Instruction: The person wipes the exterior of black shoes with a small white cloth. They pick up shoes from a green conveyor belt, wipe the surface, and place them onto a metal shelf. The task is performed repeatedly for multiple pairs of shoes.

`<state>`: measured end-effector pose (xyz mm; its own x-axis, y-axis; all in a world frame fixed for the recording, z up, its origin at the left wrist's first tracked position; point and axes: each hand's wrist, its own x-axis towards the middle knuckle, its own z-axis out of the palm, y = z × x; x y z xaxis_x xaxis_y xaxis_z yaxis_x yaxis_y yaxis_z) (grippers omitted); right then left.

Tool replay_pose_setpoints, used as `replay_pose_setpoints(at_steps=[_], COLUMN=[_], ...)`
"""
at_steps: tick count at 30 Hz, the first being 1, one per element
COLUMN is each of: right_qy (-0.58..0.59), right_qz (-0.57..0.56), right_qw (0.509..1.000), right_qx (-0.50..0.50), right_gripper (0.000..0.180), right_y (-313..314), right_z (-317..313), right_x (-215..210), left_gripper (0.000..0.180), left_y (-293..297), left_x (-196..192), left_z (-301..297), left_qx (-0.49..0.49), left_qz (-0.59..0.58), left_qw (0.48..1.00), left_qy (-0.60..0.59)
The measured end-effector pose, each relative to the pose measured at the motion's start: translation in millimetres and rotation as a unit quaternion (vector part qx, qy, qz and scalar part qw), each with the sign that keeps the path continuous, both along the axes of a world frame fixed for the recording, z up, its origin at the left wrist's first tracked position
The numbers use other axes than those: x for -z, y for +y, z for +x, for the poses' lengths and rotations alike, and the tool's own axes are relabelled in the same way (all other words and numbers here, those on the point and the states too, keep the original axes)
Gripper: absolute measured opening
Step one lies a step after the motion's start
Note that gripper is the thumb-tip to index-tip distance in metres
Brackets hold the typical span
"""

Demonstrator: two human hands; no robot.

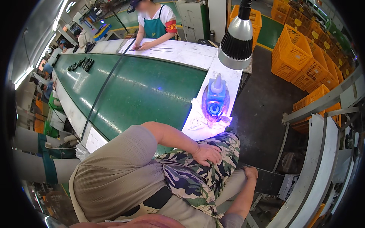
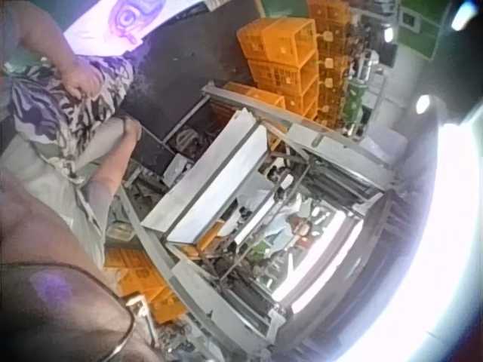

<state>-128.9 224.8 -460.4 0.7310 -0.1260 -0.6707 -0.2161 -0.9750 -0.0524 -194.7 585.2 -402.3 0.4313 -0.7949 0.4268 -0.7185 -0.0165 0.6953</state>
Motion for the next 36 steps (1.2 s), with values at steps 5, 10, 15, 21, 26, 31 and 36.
replay_pose_setpoints(at_steps=[5, 10, 15, 21, 26, 31, 36], right_qy=[-0.004, 0.015, 0.019, 0.014, 0.012, -0.001, -0.008], right_qz=[-0.001, -0.008, -0.014, -0.018, -0.015, -0.014, -0.004], right_qw=[1.000, 1.000, 1.000, 1.000, 1.000, 1.000, 1.000], right_qx=[0.007, 0.007, 0.006, 0.014, 0.010, 0.001, 0.000], right_gripper=[0.054, 0.055, 0.056, 0.055, 0.054, 0.052, 0.052], right_y=[-1.5, 2.6, 0.2, 3.0, 9.3, -0.8, 2.1], right_z=[-2.3, -1.3, -3.1, -4.3, -5.4, -8.8, -7.8], right_x=[-1.3, -6.0, -7.2, -11.6, -22.7, -9.4, -10.4], left_gripper=[0.026, 0.027, 0.026, 0.026, 0.025, 0.026, 0.025], left_y=[0.2, 1.3, 1.5, 1.7, 1.8, -0.1, 1.7], left_x=[-1.9, -0.4, -3.6, -3.4, -3.0, -2.2, 2.2], left_z=[0.7, 0.5, 1.3, 1.2, 1.8, 1.1, 2.2], left_qx=[0.010, 0.013, 0.017, 0.015, 0.014, 0.016, 0.002], left_qz=[0.018, 0.027, 0.031, 0.030, 0.023, 0.022, 0.019], left_qw=[1.000, 1.000, 0.999, 0.999, 1.000, 1.000, 1.000], left_qy=[0.004, 0.005, 0.008, 0.005, 0.003, 0.001, -0.010])
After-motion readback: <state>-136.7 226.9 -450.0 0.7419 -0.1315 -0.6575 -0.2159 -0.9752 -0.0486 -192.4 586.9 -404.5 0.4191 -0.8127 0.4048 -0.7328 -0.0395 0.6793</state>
